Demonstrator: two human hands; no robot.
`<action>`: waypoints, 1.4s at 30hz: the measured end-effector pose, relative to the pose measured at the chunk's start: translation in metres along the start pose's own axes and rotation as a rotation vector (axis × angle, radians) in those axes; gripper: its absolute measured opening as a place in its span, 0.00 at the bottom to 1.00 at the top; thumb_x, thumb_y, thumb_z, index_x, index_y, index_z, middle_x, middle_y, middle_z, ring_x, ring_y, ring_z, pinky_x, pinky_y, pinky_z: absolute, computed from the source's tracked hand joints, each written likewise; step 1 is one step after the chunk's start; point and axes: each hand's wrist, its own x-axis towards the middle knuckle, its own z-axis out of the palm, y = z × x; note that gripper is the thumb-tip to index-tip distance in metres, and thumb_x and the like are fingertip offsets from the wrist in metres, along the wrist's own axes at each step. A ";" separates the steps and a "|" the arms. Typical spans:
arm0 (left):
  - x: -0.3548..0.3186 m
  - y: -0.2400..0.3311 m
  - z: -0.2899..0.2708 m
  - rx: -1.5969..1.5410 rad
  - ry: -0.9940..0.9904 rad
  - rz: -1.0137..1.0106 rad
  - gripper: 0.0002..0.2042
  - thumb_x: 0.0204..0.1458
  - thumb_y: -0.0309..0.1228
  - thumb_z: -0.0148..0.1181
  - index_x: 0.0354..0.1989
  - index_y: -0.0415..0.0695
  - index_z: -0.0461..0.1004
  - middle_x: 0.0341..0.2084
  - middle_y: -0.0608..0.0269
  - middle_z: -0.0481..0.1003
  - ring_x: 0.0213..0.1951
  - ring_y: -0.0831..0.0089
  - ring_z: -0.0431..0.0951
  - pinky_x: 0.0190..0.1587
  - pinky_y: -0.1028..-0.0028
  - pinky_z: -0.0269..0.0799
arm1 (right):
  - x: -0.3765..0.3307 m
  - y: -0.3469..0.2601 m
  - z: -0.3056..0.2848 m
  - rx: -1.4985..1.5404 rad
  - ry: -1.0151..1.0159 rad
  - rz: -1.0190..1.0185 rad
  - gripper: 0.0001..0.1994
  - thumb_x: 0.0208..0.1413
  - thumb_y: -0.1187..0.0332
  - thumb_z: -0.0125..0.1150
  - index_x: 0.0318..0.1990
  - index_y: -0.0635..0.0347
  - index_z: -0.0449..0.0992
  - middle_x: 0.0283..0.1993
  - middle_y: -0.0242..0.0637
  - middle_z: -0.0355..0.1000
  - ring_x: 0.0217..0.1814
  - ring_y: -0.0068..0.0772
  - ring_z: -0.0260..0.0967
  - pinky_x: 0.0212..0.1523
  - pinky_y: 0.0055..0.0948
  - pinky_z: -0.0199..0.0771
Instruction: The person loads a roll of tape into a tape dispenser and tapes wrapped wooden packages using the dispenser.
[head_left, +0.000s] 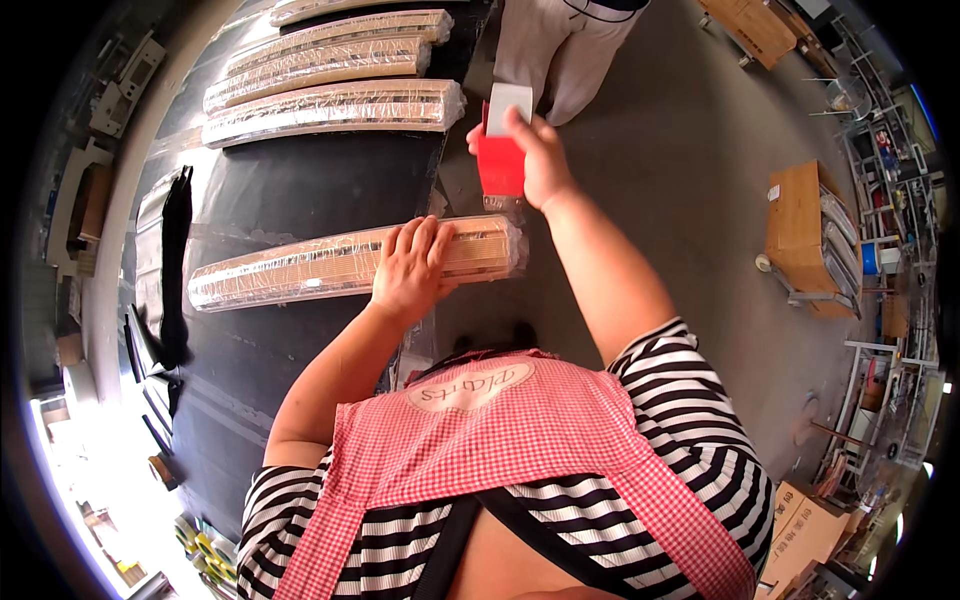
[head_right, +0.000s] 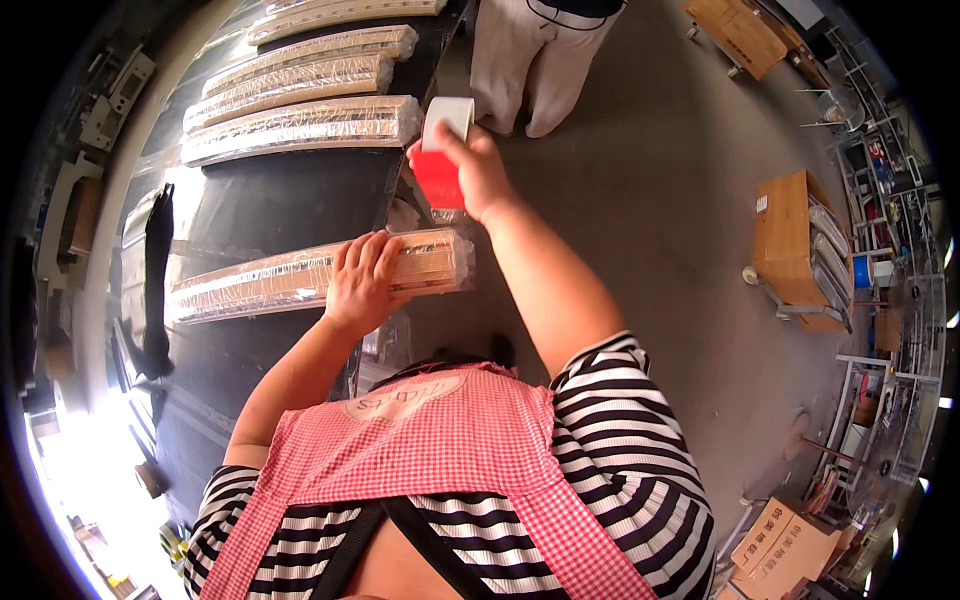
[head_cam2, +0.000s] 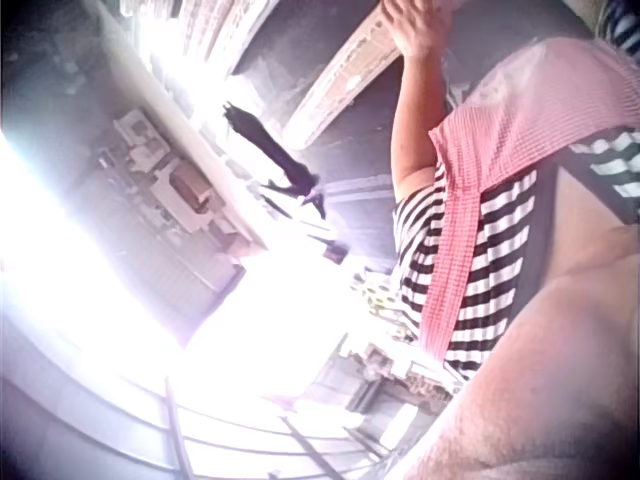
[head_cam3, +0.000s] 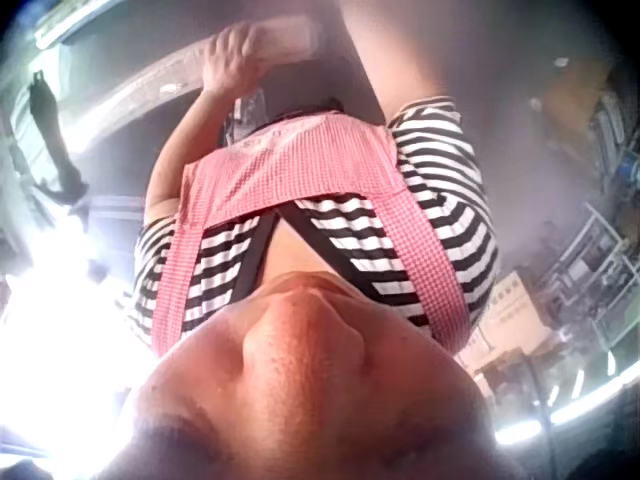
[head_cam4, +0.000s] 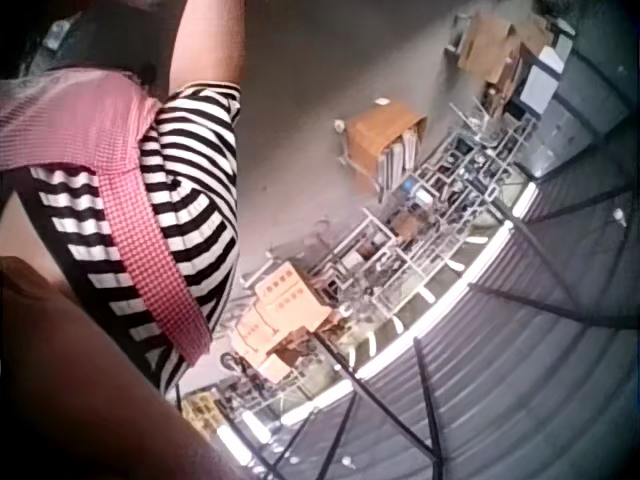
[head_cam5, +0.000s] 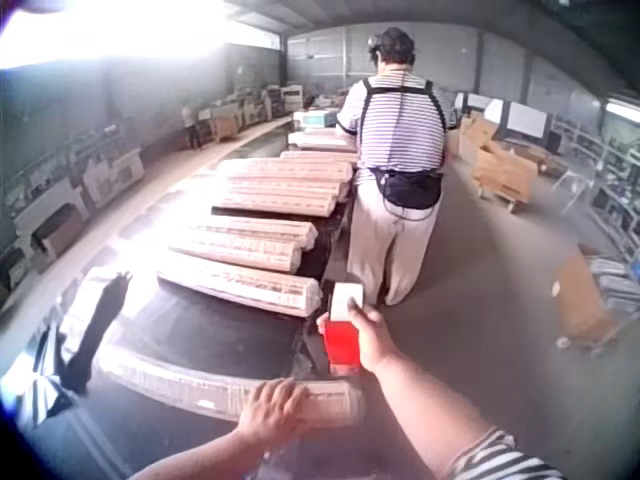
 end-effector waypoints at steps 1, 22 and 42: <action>-0.004 0.001 -0.002 0.001 -0.034 -0.007 0.43 0.33 0.40 0.73 0.61 0.43 0.60 0.57 0.50 0.64 0.59 0.53 0.63 0.62 0.55 0.56 | -0.010 0.002 0.009 -0.061 -0.040 -0.104 0.25 0.61 0.48 0.54 0.48 0.65 0.69 0.38 0.42 0.76 0.41 0.30 0.75 0.44 0.30 0.74; 0.123 0.100 0.032 0.493 -0.939 0.197 0.19 0.52 0.38 0.58 0.50 0.44 0.78 0.49 0.54 0.77 0.53 0.56 0.73 0.54 0.52 0.62 | -0.157 0.100 -0.121 -0.163 0.464 0.197 0.14 0.59 0.63 0.56 0.45 0.64 0.70 0.35 0.40 0.76 0.33 0.29 0.74 0.36 0.29 0.75; 0.095 -0.156 -0.039 0.221 -0.252 -0.343 0.38 0.43 0.28 0.65 0.66 0.49 0.57 0.65 0.52 0.58 0.65 0.53 0.59 0.64 0.59 0.58 | -0.205 0.046 -0.101 -0.195 0.359 0.348 0.17 0.48 0.72 0.68 0.45 0.63 0.71 0.40 0.36 0.75 0.40 0.27 0.73 0.42 0.28 0.74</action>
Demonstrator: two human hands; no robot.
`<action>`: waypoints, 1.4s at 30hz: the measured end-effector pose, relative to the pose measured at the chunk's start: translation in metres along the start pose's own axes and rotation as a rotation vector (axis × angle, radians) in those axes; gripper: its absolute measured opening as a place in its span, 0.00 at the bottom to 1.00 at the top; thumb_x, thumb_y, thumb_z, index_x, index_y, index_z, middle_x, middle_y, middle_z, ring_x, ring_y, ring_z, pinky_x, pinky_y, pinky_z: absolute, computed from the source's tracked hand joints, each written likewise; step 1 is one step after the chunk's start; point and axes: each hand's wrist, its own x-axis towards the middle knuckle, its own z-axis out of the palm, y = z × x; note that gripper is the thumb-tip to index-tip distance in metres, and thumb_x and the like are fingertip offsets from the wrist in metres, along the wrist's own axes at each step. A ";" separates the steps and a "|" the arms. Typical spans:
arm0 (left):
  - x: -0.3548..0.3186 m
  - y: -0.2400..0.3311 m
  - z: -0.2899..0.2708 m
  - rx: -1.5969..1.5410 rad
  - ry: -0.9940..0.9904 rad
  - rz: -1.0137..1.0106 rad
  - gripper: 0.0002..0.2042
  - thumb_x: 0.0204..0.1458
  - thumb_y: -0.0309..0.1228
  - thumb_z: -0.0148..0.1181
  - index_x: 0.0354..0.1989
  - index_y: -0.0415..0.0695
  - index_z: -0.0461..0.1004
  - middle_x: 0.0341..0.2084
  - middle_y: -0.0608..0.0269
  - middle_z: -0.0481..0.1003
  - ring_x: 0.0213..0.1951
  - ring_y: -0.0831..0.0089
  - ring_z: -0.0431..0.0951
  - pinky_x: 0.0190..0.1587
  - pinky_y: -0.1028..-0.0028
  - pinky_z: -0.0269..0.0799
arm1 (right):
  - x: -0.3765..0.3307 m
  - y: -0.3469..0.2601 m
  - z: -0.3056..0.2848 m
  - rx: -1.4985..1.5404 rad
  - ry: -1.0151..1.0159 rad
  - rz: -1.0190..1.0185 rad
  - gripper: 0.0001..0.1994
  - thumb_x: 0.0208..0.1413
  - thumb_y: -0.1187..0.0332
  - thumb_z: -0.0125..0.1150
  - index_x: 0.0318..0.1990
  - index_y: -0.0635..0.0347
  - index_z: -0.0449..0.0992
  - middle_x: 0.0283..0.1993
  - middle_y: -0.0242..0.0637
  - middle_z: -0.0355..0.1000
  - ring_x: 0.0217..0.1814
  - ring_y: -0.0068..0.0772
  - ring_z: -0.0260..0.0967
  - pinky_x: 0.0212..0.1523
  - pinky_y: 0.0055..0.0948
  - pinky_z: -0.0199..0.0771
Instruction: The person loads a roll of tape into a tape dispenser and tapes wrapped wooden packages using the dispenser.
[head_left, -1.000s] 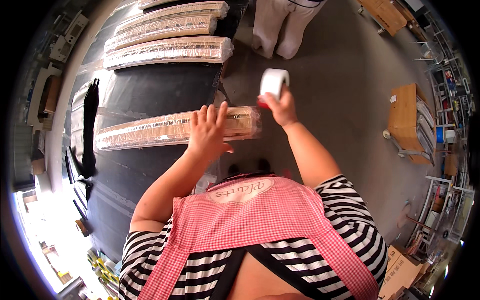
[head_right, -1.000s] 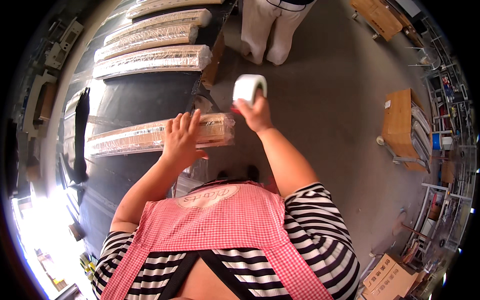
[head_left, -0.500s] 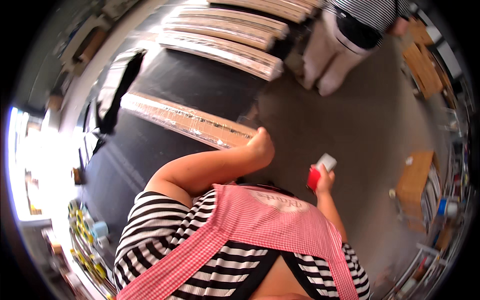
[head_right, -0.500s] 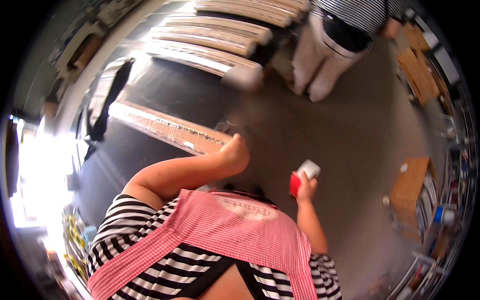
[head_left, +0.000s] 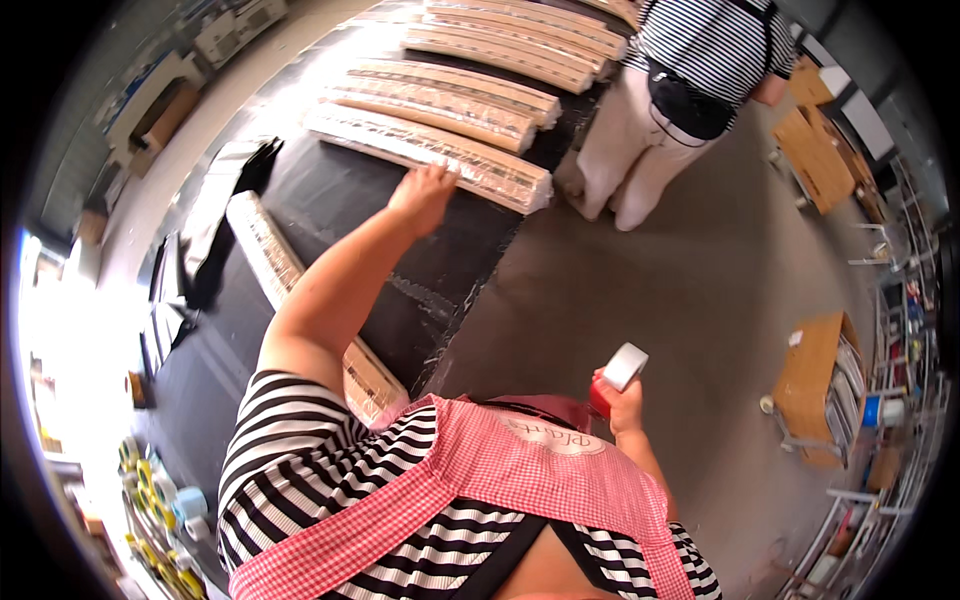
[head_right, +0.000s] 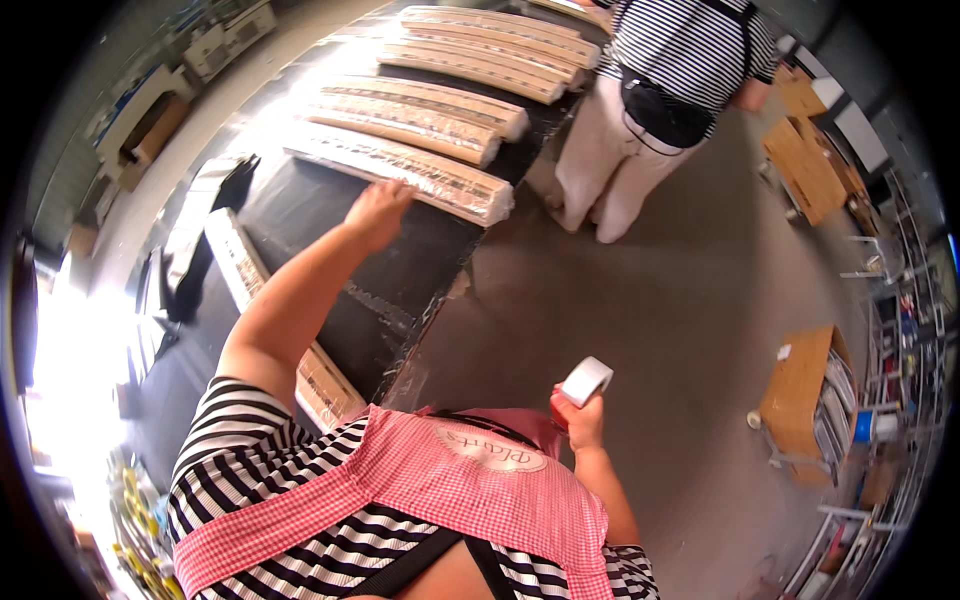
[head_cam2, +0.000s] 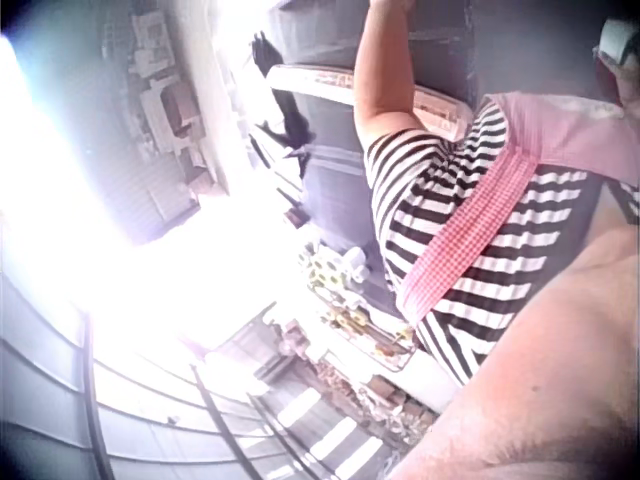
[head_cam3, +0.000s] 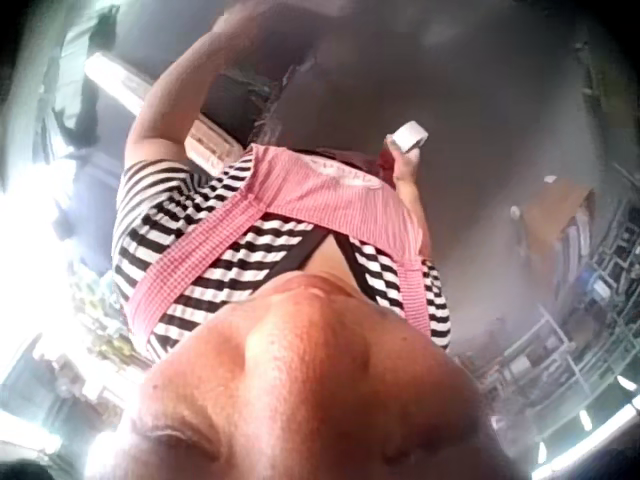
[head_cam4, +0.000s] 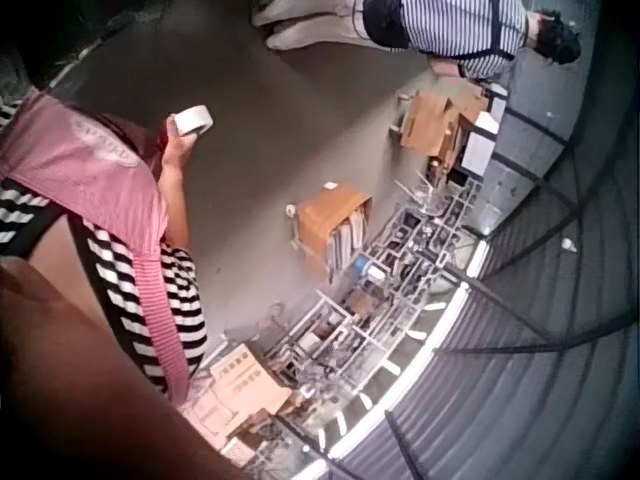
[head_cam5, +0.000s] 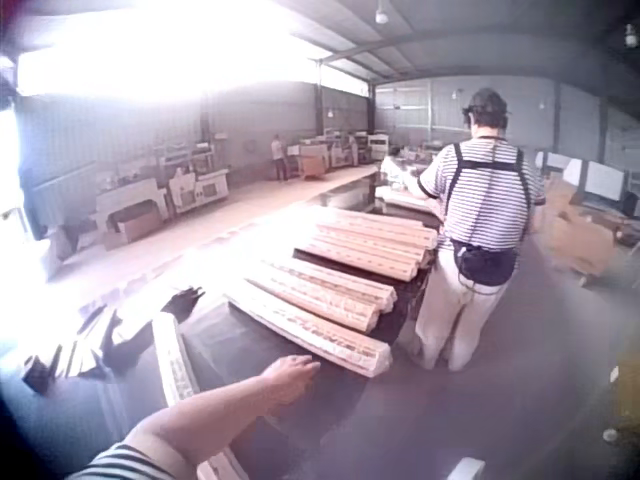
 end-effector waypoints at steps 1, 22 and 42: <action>0.027 -0.024 0.026 0.068 0.238 0.005 0.41 0.43 0.26 0.64 0.69 0.49 0.52 0.68 0.51 0.54 0.68 0.53 0.54 0.67 0.59 0.54 | -0.006 -0.014 0.012 -0.044 -0.058 0.025 0.19 0.46 0.75 0.69 0.46 0.63 0.70 0.42 0.35 0.74 0.41 0.27 0.72 0.43 0.28 0.74; -0.078 0.087 0.032 0.032 0.209 0.384 0.42 0.33 0.39 0.72 0.62 0.45 0.61 0.54 0.50 0.64 0.58 0.54 0.64 0.59 0.53 0.58 | 0.035 -0.180 0.111 0.448 -0.113 -0.454 0.21 0.65 0.56 0.42 0.47 0.69 0.71 0.39 0.45 0.75 0.43 0.40 0.73 0.49 0.38 0.72; -0.082 0.163 -0.002 -1.377 0.075 0.594 0.06 0.52 0.26 0.65 0.33 0.39 0.73 0.28 0.62 0.74 0.28 0.75 0.73 0.33 0.74 0.70 | 0.051 -0.182 0.104 0.796 -0.069 0.001 0.16 0.62 0.57 0.50 0.44 0.63 0.71 0.40 0.45 0.74 0.44 0.44 0.72 0.51 0.42 0.73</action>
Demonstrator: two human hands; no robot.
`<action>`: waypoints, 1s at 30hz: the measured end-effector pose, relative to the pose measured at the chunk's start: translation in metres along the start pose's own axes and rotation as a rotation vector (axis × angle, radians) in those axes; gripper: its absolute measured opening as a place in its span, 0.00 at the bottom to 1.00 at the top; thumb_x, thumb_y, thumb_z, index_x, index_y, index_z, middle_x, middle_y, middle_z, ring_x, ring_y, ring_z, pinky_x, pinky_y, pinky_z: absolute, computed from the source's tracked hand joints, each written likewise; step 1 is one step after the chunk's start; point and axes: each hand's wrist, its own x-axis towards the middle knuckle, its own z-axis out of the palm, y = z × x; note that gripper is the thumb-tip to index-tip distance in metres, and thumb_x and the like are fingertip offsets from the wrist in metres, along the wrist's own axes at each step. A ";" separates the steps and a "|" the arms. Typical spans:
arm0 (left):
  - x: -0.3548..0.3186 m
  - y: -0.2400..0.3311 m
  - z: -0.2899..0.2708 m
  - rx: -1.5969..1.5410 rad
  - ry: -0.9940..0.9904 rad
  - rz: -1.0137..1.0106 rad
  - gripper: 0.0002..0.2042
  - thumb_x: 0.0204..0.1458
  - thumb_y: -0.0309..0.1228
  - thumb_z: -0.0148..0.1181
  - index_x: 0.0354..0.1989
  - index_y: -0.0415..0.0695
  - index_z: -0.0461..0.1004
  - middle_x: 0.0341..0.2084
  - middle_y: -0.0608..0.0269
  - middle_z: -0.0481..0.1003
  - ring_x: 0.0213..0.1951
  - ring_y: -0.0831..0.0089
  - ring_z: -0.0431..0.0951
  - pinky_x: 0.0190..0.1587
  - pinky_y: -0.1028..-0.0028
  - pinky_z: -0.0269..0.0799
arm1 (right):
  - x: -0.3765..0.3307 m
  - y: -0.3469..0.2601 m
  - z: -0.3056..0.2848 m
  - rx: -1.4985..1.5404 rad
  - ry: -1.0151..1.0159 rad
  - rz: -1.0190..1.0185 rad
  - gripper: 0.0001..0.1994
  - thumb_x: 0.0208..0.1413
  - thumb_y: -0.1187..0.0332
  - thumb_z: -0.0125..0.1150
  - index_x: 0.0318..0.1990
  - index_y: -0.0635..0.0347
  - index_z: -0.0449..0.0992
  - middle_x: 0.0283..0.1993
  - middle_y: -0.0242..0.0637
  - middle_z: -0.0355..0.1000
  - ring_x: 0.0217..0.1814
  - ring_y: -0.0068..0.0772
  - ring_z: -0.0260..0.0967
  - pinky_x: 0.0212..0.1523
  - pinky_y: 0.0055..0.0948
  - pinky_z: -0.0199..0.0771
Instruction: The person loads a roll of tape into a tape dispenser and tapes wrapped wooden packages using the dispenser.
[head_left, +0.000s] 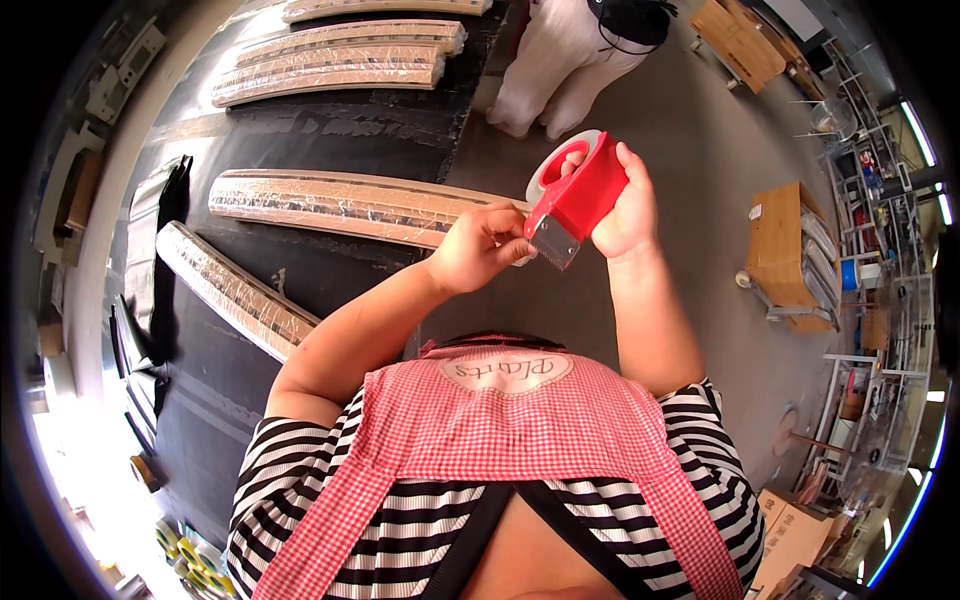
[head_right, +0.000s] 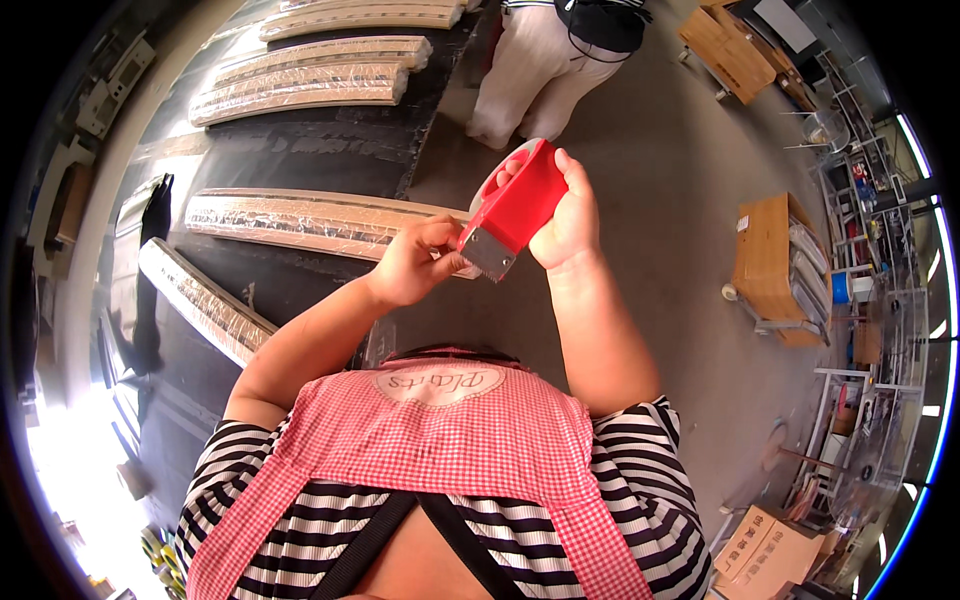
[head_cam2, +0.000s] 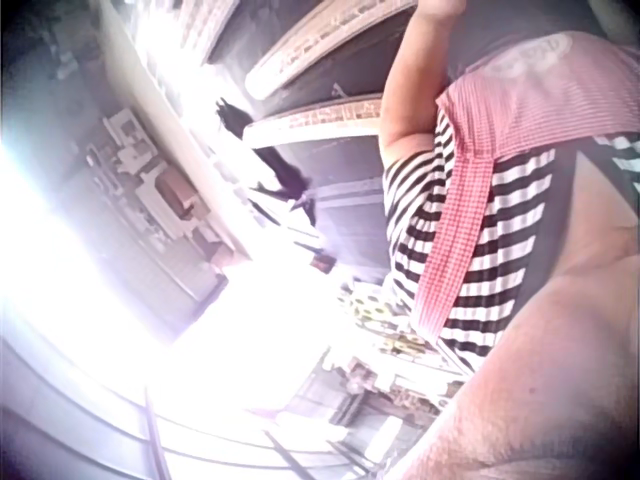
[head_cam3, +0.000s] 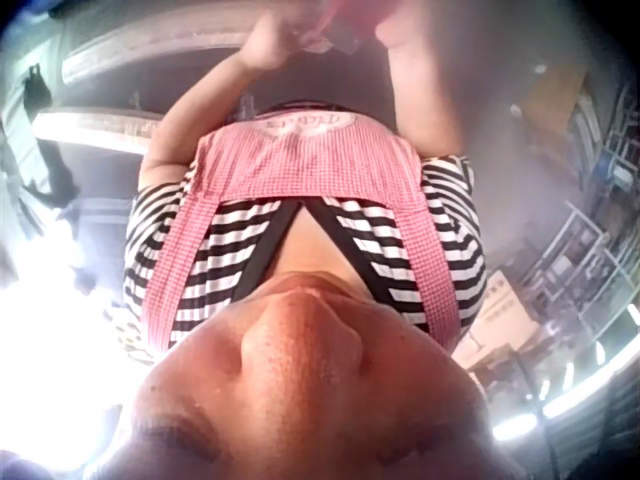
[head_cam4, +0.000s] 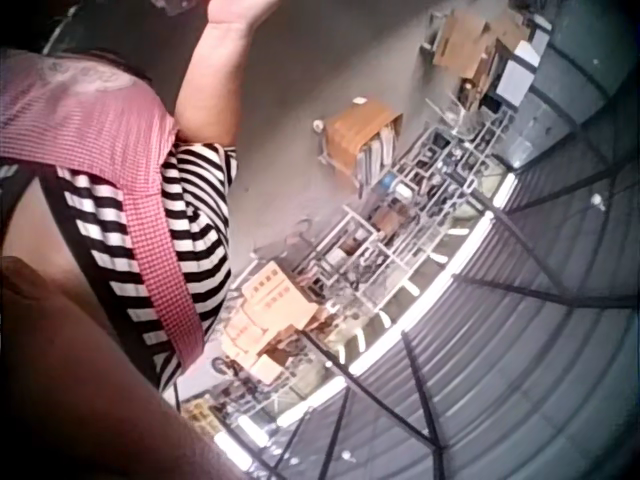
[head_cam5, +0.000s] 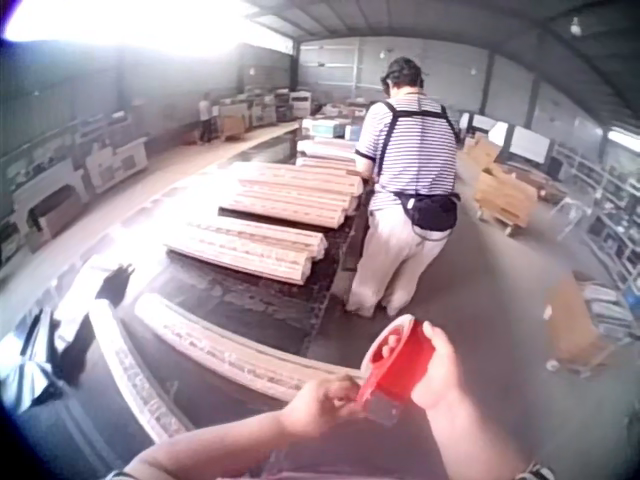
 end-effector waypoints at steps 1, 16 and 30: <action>-0.002 0.002 0.004 0.001 -0.005 0.000 0.06 0.52 0.26 0.65 0.33 0.39 0.73 0.28 0.62 0.74 0.28 0.75 0.73 0.33 0.74 0.70 | 0.002 -0.002 -0.002 0.024 0.004 -0.009 0.16 0.62 0.57 0.49 0.44 0.63 0.71 0.40 0.45 0.74 0.44 0.45 0.72 0.51 0.43 0.73; -0.058 -0.036 0.084 -0.548 0.438 -0.908 0.12 0.58 0.36 0.60 0.26 0.43 0.71 0.24 0.65 0.75 0.25 0.81 0.70 0.28 0.79 0.65 | 0.095 -0.005 -0.007 -0.283 0.005 -0.133 0.19 0.58 0.56 0.57 0.45 0.65 0.73 0.38 0.49 0.77 0.40 0.43 0.76 0.42 0.40 0.77; -0.007 -0.010 -0.016 1.203 -0.142 -0.064 0.50 0.28 0.51 0.76 0.64 0.50 0.59 0.60 0.52 0.62 0.64 0.53 0.57 0.64 0.50 0.52 | 0.151 0.082 -0.099 -0.439 -0.227 0.125 0.40 0.56 0.29 0.36 0.51 0.60 0.69 0.42 0.48 0.76 0.45 0.40 0.76 0.46 0.39 0.76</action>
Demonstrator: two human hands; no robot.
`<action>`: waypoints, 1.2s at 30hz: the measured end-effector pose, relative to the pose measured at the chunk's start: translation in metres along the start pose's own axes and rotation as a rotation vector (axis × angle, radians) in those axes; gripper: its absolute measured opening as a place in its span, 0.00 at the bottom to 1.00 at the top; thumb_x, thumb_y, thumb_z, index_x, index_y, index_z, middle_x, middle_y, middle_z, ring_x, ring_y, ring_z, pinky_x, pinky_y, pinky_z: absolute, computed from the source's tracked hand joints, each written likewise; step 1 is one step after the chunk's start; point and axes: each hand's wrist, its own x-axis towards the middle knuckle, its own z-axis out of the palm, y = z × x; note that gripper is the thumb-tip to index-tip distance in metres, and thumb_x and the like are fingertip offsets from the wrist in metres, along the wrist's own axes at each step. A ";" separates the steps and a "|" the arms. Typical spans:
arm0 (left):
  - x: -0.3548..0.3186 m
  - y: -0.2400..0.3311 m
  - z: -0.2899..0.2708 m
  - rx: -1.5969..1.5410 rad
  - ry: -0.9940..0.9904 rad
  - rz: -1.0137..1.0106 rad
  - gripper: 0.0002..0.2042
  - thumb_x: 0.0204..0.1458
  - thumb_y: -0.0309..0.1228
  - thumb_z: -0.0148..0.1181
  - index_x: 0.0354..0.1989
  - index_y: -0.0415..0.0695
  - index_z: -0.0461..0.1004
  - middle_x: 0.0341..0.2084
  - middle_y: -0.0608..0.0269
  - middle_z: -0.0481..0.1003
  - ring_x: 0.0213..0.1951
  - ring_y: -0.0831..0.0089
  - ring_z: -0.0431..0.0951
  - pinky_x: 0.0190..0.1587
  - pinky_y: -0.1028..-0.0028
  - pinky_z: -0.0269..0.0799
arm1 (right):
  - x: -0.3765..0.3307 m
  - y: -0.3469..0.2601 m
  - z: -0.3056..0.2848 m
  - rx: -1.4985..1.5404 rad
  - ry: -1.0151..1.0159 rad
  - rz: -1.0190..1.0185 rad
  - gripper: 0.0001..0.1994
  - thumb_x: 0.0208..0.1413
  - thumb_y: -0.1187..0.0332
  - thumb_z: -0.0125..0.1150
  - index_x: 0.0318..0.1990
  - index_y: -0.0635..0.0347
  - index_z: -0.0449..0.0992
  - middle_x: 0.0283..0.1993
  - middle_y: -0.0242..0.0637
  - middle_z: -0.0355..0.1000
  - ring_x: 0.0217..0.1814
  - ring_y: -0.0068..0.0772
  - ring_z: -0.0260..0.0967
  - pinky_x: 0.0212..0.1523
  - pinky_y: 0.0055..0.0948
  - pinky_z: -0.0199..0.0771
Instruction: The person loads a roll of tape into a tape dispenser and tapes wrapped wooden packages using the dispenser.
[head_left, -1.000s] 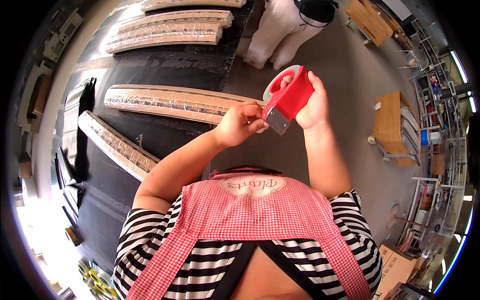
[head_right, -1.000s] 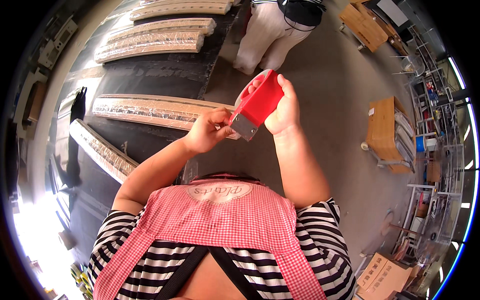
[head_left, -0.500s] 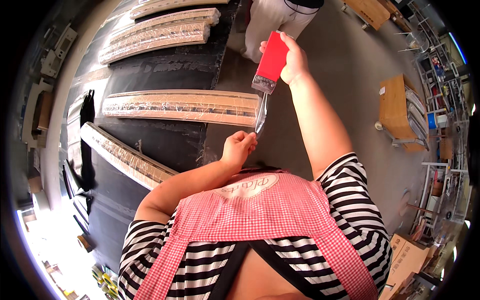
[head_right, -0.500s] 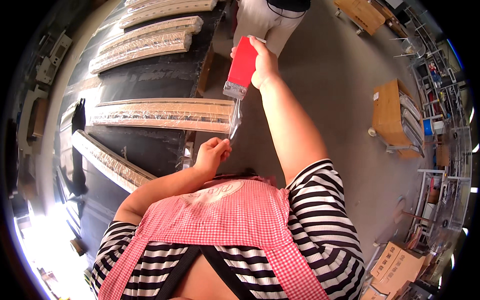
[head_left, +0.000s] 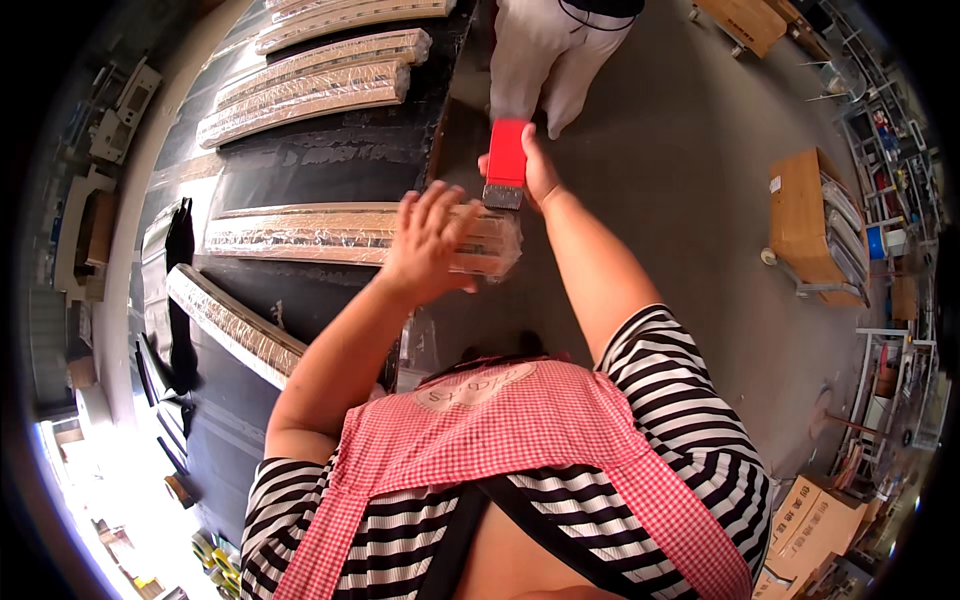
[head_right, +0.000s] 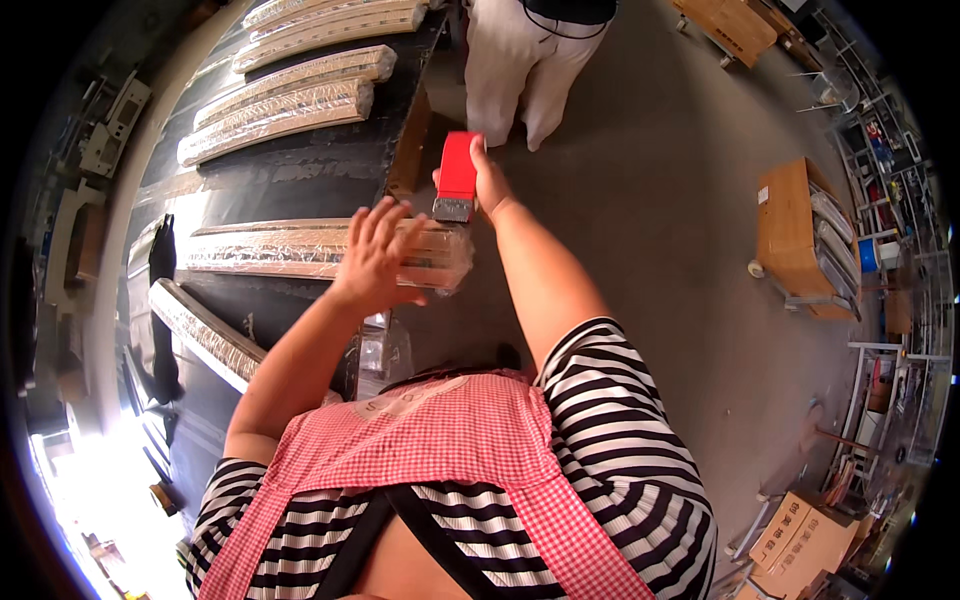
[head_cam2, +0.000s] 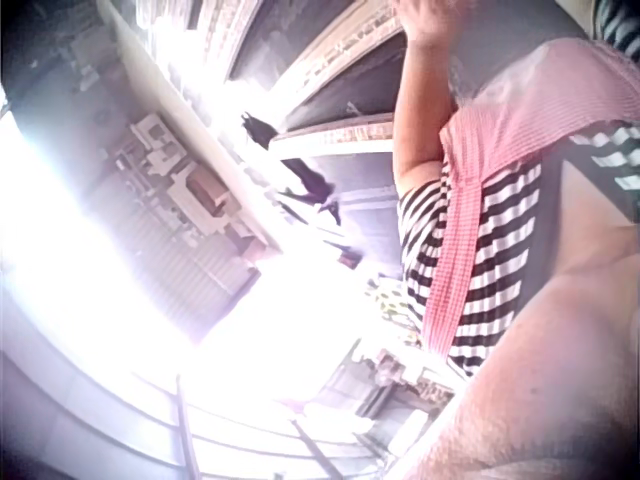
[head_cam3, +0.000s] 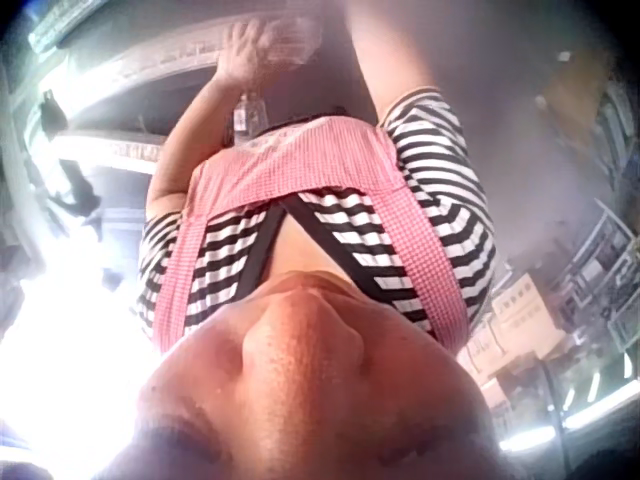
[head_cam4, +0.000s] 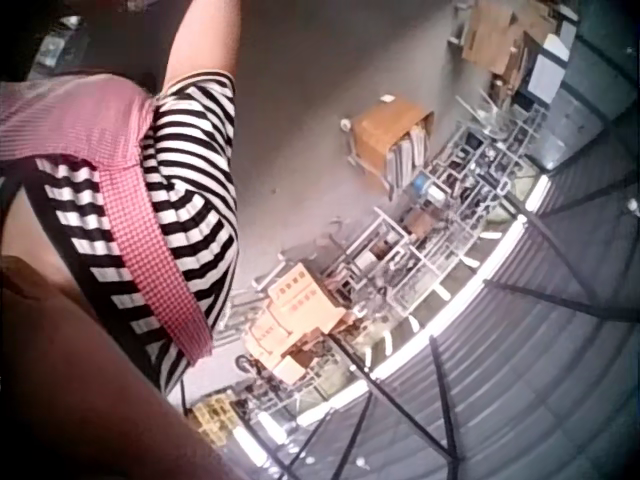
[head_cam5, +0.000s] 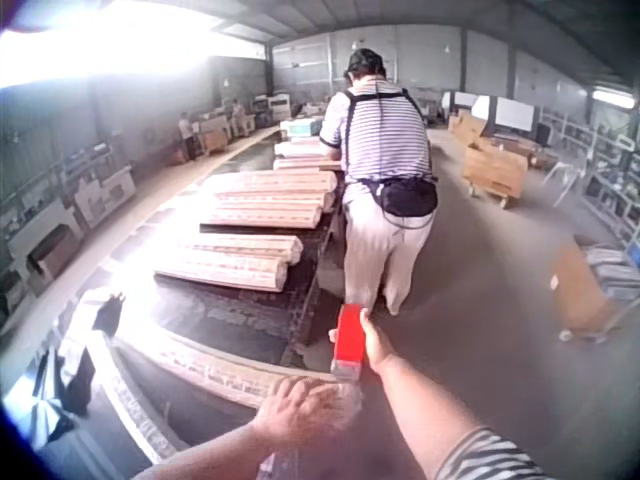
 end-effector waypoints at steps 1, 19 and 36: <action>0.002 -0.013 0.005 0.062 -0.228 -0.101 0.56 0.26 0.51 0.76 0.68 0.50 0.52 0.62 0.53 0.61 0.66 0.53 0.56 0.68 0.53 0.48 | 0.003 0.027 -0.012 0.026 -0.001 0.048 0.39 0.55 0.27 0.36 0.48 0.59 0.69 0.41 0.46 0.76 0.43 0.39 0.76 0.46 0.39 0.76; 0.013 -0.005 0.033 0.044 -0.058 -0.087 0.48 0.30 0.44 0.75 0.64 0.48 0.56 0.60 0.54 0.62 0.62 0.55 0.60 0.64 0.53 0.51 | -0.073 -0.140 0.062 -0.041 -0.114 -0.435 0.36 0.62 0.40 0.45 0.57 0.70 0.66 0.54 0.54 0.72 0.55 0.45 0.72 0.57 0.41 0.69; 0.007 0.007 0.026 0.022 -0.119 -0.162 0.52 0.28 0.46 0.76 0.66 0.47 0.56 0.64 0.52 0.58 0.66 0.52 0.56 0.66 0.47 0.46 | -0.039 -0.024 -0.029 -0.797 0.209 -0.774 0.26 0.48 0.60 0.68 0.51 0.66 0.68 0.40 0.44 0.75 0.41 0.43 0.75 0.42 0.35 0.75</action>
